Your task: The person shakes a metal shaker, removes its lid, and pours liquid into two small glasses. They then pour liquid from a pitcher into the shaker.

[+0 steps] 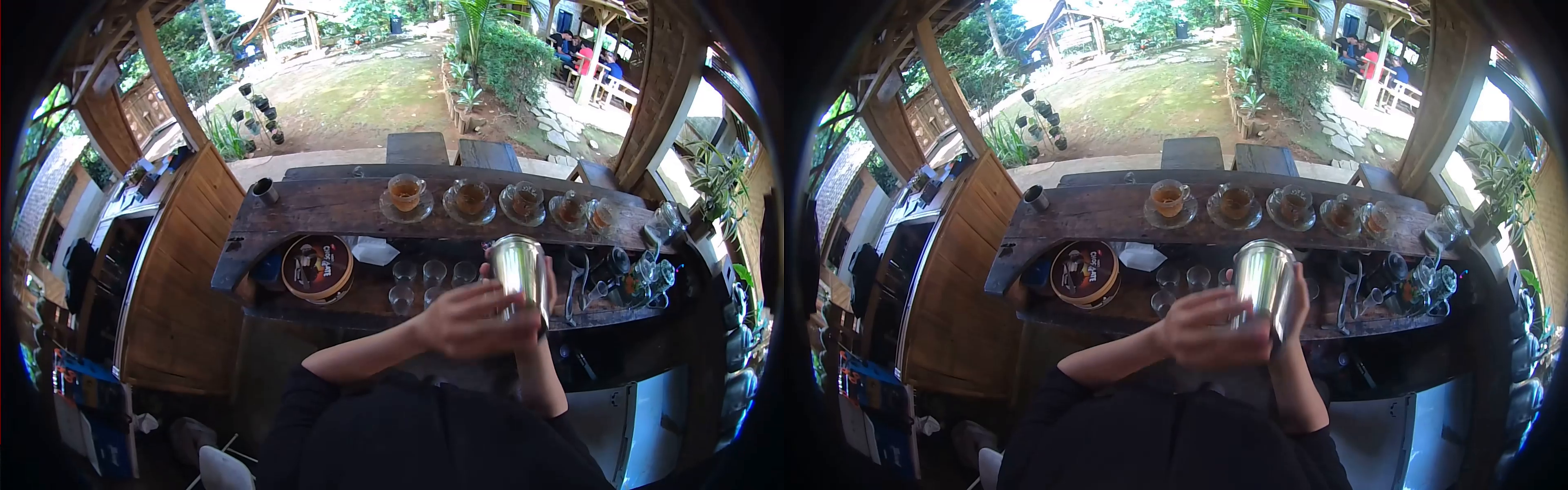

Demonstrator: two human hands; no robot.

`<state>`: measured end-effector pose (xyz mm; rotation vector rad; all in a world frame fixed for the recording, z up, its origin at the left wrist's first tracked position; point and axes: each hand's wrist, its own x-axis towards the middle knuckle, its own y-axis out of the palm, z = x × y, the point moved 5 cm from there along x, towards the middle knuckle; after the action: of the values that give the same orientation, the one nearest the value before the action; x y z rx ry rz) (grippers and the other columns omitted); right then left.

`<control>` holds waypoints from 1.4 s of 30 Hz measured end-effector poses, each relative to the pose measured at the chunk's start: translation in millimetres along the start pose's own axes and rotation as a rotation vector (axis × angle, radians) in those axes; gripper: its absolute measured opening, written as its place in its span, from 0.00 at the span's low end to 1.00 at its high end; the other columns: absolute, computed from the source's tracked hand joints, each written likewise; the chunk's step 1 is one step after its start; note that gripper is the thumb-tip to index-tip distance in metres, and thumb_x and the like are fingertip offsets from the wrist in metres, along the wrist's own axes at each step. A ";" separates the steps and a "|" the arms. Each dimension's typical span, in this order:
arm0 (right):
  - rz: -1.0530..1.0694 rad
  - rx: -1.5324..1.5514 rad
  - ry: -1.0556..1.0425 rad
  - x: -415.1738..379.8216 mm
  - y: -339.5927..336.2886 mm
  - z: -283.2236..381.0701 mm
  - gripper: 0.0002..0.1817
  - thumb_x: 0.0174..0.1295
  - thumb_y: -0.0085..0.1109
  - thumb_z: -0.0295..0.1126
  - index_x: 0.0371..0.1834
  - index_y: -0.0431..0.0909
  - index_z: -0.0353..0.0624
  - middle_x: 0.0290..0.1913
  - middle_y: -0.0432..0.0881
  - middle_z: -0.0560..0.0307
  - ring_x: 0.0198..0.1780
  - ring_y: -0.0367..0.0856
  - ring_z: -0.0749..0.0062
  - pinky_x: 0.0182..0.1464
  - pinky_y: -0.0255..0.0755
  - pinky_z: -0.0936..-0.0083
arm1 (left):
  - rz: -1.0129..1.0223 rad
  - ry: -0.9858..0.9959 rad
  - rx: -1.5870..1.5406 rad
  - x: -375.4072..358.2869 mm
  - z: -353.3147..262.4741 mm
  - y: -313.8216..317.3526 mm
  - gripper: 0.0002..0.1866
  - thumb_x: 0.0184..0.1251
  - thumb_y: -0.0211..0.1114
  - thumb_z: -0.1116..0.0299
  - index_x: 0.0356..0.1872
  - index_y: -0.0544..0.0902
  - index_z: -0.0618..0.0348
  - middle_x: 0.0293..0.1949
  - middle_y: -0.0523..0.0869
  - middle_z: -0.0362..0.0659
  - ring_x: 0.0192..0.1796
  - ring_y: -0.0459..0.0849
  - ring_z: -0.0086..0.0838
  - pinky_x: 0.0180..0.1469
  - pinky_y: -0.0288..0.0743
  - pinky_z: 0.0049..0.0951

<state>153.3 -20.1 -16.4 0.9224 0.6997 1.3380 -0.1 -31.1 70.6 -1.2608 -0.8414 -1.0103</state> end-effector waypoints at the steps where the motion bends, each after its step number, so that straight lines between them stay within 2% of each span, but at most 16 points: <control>1: 0.153 0.175 0.020 -12.8 44.1 6.4 0.41 0.68 0.44 0.61 0.70 0.60 0.33 0.64 0.70 0.32 0.60 0.77 0.42 0.51 0.82 0.49 | -0.127 0.117 -0.062 4.2 -19.9 -9.7 0.16 0.62 0.67 0.65 0.51 0.87 0.41 0.62 0.80 0.37 0.66 0.77 0.33 0.64 0.77 0.42; 4: 0.424 0.255 -0.064 -18.1 65.1 16.6 0.46 0.67 0.44 0.64 0.74 0.52 0.34 0.69 0.59 0.29 0.61 0.73 0.39 0.48 0.84 0.47 | -0.142 0.253 -0.126 1.8 -41.5 -15.9 0.16 0.61 0.68 0.65 0.51 0.87 0.41 0.61 0.80 0.37 0.65 0.78 0.33 0.64 0.77 0.43; 6: 0.245 0.266 0.155 -8.5 19.6 4.5 0.44 0.68 0.41 0.64 0.71 0.57 0.33 0.63 0.68 0.31 0.58 0.76 0.43 0.54 0.81 0.50 | -0.031 0.274 -0.137 -2.8 -37.0 -6.9 0.17 0.60 0.68 0.65 0.51 0.87 0.41 0.62 0.80 0.37 0.65 0.78 0.34 0.64 0.77 0.44; 8: -0.158 0.135 0.100 5.2 -25.9 -13.6 0.41 0.69 0.41 0.61 0.68 0.63 0.32 0.59 0.74 0.34 0.57 0.78 0.46 0.59 0.77 0.53 | 0.114 -0.060 -0.070 -6.9 2.5 12.9 0.20 0.55 0.69 0.67 0.53 0.87 0.41 0.62 0.80 0.35 0.67 0.76 0.37 0.67 0.73 0.45; 9: -0.166 0.130 0.090 -0.9 -19.5 -9.3 0.39 0.70 0.41 0.59 0.65 0.66 0.31 0.57 0.77 0.36 0.57 0.79 0.49 0.61 0.74 0.55 | 0.078 -0.111 -0.127 -8.1 8.9 5.9 0.19 0.56 0.70 0.66 0.52 0.87 0.40 0.62 0.80 0.34 0.66 0.77 0.36 0.66 0.74 0.46; 10: -0.111 -0.028 0.002 -4.5 -3.9 -1.1 0.39 0.69 0.41 0.60 0.66 0.66 0.31 0.58 0.76 0.35 0.58 0.79 0.48 0.60 0.76 0.54 | 0.075 -0.105 -0.122 -4.6 6.7 5.2 0.19 0.56 0.70 0.66 0.52 0.87 0.40 0.62 0.80 0.34 0.66 0.77 0.36 0.66 0.74 0.46; 14: 0.365 0.334 0.032 -19.5 59.3 12.0 0.50 0.65 0.45 0.66 0.74 0.51 0.30 0.70 0.60 0.32 0.63 0.72 0.40 0.49 0.83 0.46 | -0.242 0.218 -0.132 7.9 -39.6 -18.1 0.16 0.63 0.66 0.67 0.52 0.86 0.41 0.59 0.82 0.33 0.66 0.76 0.34 0.66 0.73 0.49; 17: 0.149 0.336 0.259 -9.3 14.3 -6.7 0.47 0.66 0.44 0.65 0.71 0.57 0.29 0.64 0.69 0.33 0.60 0.75 0.44 0.52 0.82 0.52 | 0.207 0.068 -0.140 4.9 -27.9 -3.1 0.15 0.66 0.62 0.68 0.53 0.86 0.42 0.60 0.82 0.34 0.66 0.76 0.33 0.67 0.73 0.43; 20: -0.112 0.275 0.146 -0.3 -12.5 -22.0 0.46 0.67 0.43 0.65 0.68 0.61 0.29 0.60 0.73 0.35 0.58 0.78 0.46 0.54 0.80 0.52 | 0.074 -0.007 -0.061 2.4 -4.0 2.8 0.15 0.66 0.63 0.65 0.53 0.86 0.42 0.63 0.80 0.35 0.67 0.76 0.35 0.70 0.68 0.42; 23: 0.315 0.324 0.181 -16.8 51.2 4.7 0.49 0.65 0.47 0.67 0.73 0.55 0.32 0.65 0.67 0.33 0.59 0.75 0.42 0.54 0.81 0.49 | -0.166 0.196 -0.115 8.4 -39.8 -16.1 0.15 0.66 0.62 0.65 0.53 0.86 0.45 0.62 0.80 0.36 0.67 0.76 0.34 0.70 0.69 0.42; 26: 0.454 0.324 0.119 -11.8 47.8 4.2 0.51 0.64 0.49 0.66 0.75 0.50 0.32 0.67 0.63 0.32 0.60 0.72 0.36 0.52 0.81 0.46 | -0.011 0.329 -0.152 12.4 -57.6 -20.0 0.16 0.68 0.59 0.70 0.55 0.83 0.53 0.65 0.78 0.42 0.69 0.73 0.37 0.69 0.70 0.46; 28: 0.237 0.367 0.374 -6.3 0.0 -16.3 0.46 0.67 0.45 0.65 0.72 0.57 0.31 0.62 0.70 0.32 0.57 0.76 0.41 0.54 0.80 0.50 | 0.208 0.111 -0.148 -4.1 -33.6 0.4 0.20 0.67 0.59 0.70 0.61 0.80 0.50 0.61 0.81 0.36 0.68 0.74 0.33 0.69 0.72 0.39; 31: -0.110 0.168 0.163 -2.0 -34.3 -19.6 0.37 0.70 0.44 0.60 0.61 0.70 0.32 0.52 0.80 0.38 0.56 0.79 0.44 0.60 0.75 0.56 | 0.140 -0.039 -0.120 -25.7 -4.0 24.0 0.21 0.65 0.60 0.72 0.60 0.82 0.42 0.61 0.80 0.33 0.68 0.75 0.34 0.70 0.70 0.44; 36: 0.455 0.408 0.095 -20.0 31.5 11.7 0.49 0.65 0.49 0.65 0.74 0.50 0.33 0.72 0.55 0.32 0.64 0.69 0.37 0.52 0.81 0.42 | -0.042 0.233 -0.184 -4.7 -47.2 -6.0 0.17 0.68 0.59 0.70 0.56 0.84 0.46 0.62 0.80 0.36 0.69 0.73 0.34 0.72 0.67 0.45; 39: 0.289 0.398 0.386 -9.6 -15.5 -5.6 0.50 0.66 0.44 0.67 0.72 0.53 0.30 0.66 0.67 0.33 0.59 0.75 0.39 0.57 0.78 0.46 | 0.159 0.143 -0.159 -12.0 -32.9 13.3 0.18 0.67 0.58 0.69 0.57 0.84 0.49 0.65 0.78 0.40 0.70 0.72 0.36 0.71 0.67 0.45; 42: -0.147 0.133 0.103 1.5 -42.7 -13.4 0.40 0.71 0.41 0.60 0.67 0.64 0.30 0.61 0.73 0.35 0.56 0.79 0.46 0.57 0.78 0.52 | 0.085 0.007 -0.142 -17.9 7.7 21.2 0.19 0.64 0.61 0.67 0.57 0.84 0.42 0.63 0.80 0.35 0.68 0.75 0.38 0.68 0.71 0.44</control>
<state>163.1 -16.2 -60.0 0.8943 0.9280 1.2262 13.7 -20.6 47.6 -1.4006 -0.7145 -1.0203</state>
